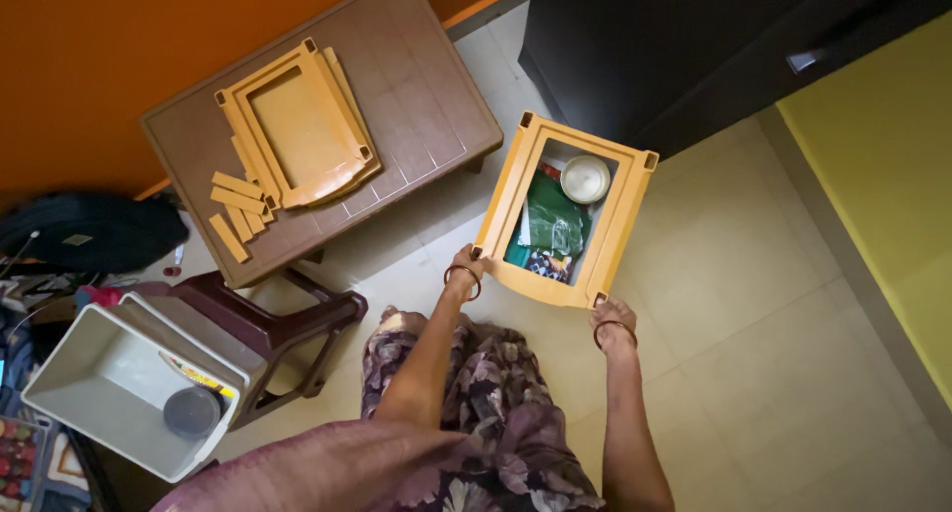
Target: The person assembles yellow plastic frames by connecting side pieces to a main frame. They handle multiple frames, aligning and snapping parts together, then place the assembled frames into a white bin.
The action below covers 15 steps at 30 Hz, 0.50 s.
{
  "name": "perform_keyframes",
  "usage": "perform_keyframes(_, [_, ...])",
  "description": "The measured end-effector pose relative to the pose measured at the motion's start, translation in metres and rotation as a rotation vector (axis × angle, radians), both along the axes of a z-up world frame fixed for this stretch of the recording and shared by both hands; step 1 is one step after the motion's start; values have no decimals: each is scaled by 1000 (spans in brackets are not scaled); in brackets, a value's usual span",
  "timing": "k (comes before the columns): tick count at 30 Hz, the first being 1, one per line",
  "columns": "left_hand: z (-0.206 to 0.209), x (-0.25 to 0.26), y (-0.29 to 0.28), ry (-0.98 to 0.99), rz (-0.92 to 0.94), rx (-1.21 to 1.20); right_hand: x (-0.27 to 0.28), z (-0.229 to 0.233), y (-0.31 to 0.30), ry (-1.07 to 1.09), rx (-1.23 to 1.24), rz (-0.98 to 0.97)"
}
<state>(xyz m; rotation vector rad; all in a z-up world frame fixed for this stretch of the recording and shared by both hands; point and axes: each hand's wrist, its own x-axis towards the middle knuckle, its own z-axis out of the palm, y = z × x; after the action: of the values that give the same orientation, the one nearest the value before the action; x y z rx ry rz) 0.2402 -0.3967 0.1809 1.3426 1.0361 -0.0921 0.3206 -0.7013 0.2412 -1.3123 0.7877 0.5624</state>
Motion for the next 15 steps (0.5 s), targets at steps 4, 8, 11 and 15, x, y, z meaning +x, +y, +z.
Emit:
perform_keyframes(4, [3,2,2,-4,3,-39,-2,11,-4,4,-27,54])
perform_keyframes(8, [4,2,8,2,9,-72,-3,8,-1,-85,111,102])
perform_keyframes(11, [4,4,13,54,-21,-114,1,3,3,-40,-52,77])
perform_keyframes(15, [4,5,19,21,-20,-197,1,0,6,-37,-36,75])
